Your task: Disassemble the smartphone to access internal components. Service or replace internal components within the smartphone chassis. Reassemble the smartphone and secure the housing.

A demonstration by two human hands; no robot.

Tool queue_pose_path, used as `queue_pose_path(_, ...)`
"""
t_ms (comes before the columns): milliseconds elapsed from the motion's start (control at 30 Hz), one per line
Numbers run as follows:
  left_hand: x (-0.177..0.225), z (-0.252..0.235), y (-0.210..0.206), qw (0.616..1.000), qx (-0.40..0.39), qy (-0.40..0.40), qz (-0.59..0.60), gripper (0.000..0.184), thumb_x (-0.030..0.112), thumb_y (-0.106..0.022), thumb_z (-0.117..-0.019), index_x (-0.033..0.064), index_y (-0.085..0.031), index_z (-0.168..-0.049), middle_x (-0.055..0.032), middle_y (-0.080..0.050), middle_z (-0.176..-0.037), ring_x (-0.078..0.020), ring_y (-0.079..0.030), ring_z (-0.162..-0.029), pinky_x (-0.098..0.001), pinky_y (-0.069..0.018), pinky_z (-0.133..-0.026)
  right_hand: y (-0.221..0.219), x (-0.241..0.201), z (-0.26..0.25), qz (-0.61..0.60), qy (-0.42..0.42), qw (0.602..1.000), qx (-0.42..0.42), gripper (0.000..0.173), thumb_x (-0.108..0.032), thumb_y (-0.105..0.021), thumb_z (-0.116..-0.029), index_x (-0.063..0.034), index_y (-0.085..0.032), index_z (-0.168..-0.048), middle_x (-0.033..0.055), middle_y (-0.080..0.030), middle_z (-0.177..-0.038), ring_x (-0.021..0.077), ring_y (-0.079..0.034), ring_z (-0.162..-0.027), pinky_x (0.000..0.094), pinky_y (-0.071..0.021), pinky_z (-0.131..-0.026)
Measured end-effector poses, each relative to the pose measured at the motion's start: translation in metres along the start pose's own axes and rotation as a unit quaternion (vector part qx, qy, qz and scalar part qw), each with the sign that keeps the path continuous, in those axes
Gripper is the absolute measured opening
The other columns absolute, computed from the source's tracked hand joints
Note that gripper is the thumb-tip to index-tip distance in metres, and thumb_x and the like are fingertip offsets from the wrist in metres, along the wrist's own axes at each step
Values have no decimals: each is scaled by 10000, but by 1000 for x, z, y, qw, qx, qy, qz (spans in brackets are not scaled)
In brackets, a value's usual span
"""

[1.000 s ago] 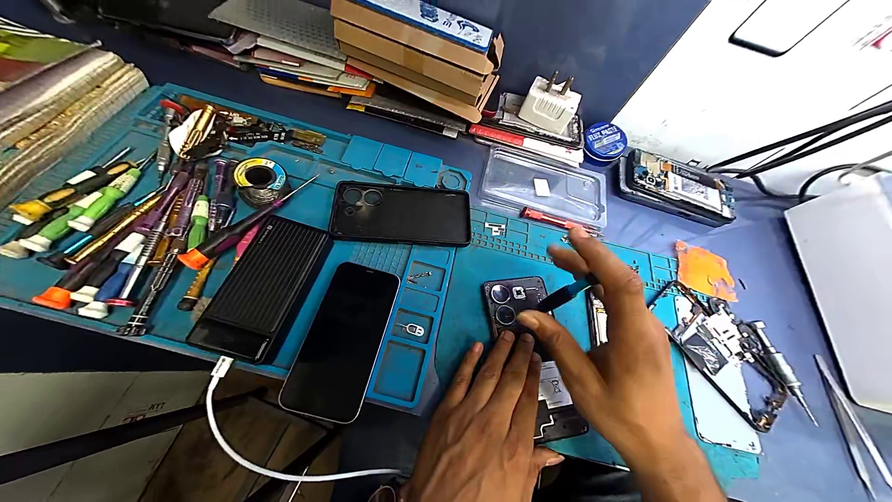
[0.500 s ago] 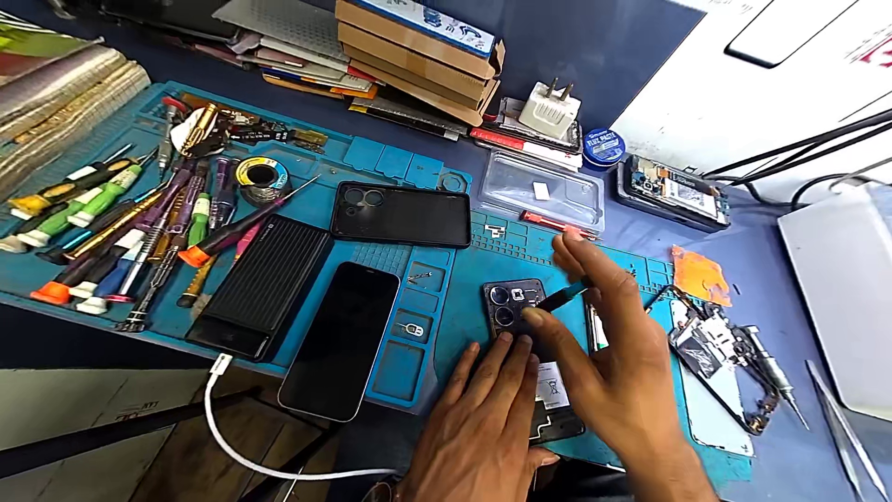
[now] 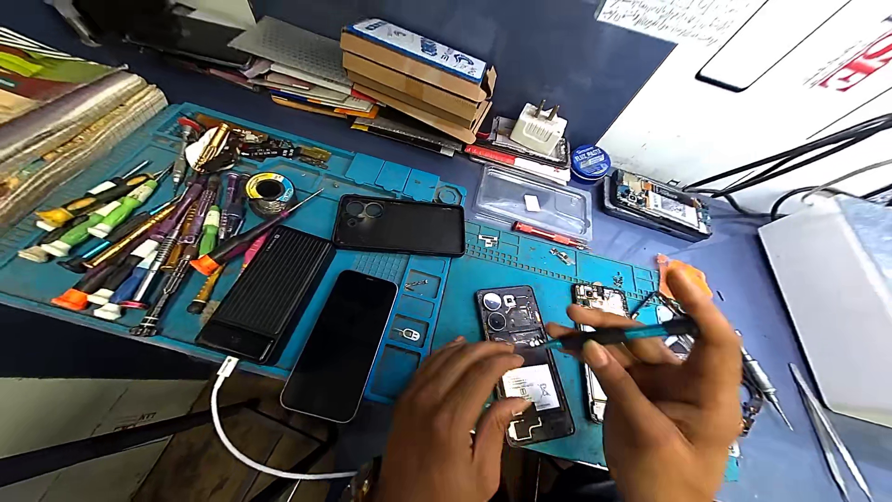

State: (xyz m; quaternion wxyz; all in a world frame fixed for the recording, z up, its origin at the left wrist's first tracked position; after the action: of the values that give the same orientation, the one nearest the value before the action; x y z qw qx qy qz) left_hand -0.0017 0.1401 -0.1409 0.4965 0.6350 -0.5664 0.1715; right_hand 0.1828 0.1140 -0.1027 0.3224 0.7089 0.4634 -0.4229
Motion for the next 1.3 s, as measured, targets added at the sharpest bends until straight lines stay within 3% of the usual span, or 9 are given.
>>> queue_pose_path(100, 5, -9, 7, 995, 32, 20, 88, 202, 284, -673, -988, 147, -765, -1104, 54, -738, -1112, -67, -678, -1076, -292, -581, -939, 1, -13, 15, -58, 10, 998, 7, 735, -65, -663, -967, -220, -284, -1578, 152, -735, -1133, 325, -746, -981, 421, -651, -842)
queue_pose_path(200, 10, -10, 3, 984, 32, 25, 171, 146, 211, -719, -956, 89, -769, -1021, 17, -751, -1013, -83, -707, -985, -266, -611, -874, 0, -21, 24, -77, 21, 997, 7, 742, -38, -662, -972, -234, -275, -1574, 149, -735, -1136, 325, -747, -990, 414, -645, -875)
queue_pose_path(433, 11, 0, -3, 977, 48, 14, 208, 108, 153, -721, -951, 53, -755, -930, -29, -743, -931, -87, -703, -916, -237, -599, -815, -2, -29, 45, -63, 30, 998, 1, 706, -25, -634, -993, -267, -294, -1562, 116, -740, -1174, 320, -750, -1018, 406, -638, -917)
queue_pose_path(567, 10, 7, -6, 971, 47, 18, 235, 107, 140, -685, -972, 41, -716, -949, -45, -713, -953, -95, -684, -942, -237, -584, -829, -10, -25, 59, -93, 9, 994, 57, 719, -19, -645, -985, -263, -293, -1563, 96, -742, -1166, 308, -753, -1013, 406, -641, -912)
queue_pose_path(633, 9, 8, -5, 961, 49, 39, 268, 134, 160, -632, -1010, 42, -690, -981, -53, -706, -968, -132, -695, -957, -292, -599, -862, -9, -23, 62, -87, 12, 991, 97, 721, -12, -647, -982, -239, -280, -1560, 91, -742, -1140, 302, -757, -988, 408, -652, -884)
queue_pose_path(700, 9, 6, -2, 935, 35, 93, 342, 161, 157, -594, -1026, 21, -675, -1000, -66, -707, -946, -160, -708, -919, -328, -610, -855, -4, -26, 61, -66, 24, 991, 118, 740, -20, -664, -974, -226, -261, -1559, 79, -742, -1140, 291, -760, -976, 395, -662, -857)
queue_pose_path(800, 12, 3, -4, 856, -27, 179, 485, 158, 90, -540, -1038, -14, -652, -1000, -72, -696, -882, -152, -707, -807, -320, -617, -784, -2, -36, 58, -53, 68, 992, 94, 760, -47, -688, -968, -272, -290, -1575, 41, -738, -1187, 268, -751, -1022, 384, -648, -905)
queue_pose_path(900, 14, 4, -7, 822, -63, 197, 531, 161, 81, -529, -1045, -10, -652, -994, -57, -686, -867, -130, -694, -772, -302, -615, -751, -5, -37, 60, -43, 98, 993, 59, 723, -27, -670, -974, -295, -347, -1562, 47, -729, -1218, 274, -740, -1058, 404, -631, -944)
queue_pose_path(1300, 8, 5, -8, 838, -75, 172, 513, 147, 88, -557, -1039, -3, -655, -980, -36, -677, -856, -94, -677, -762, -261, -600, -730, -5, -36, 56, -10, 98, 995, -11, 648, -2, -594, -995, -288, -362, -1528, 42, -720, -1257, 266, -726, -1110, 396, -611, -982)
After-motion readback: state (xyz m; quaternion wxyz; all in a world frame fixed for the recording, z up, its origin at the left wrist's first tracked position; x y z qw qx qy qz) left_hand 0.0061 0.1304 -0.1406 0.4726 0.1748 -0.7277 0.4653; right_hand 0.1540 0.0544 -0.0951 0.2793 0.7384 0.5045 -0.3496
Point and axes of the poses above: each hand's wrist, its own z-axis away from the middle knuckle, its own y-axis out of the back of the hand, x = y × z, the point moved 1 cm from there along -z, towards the middle knuckle
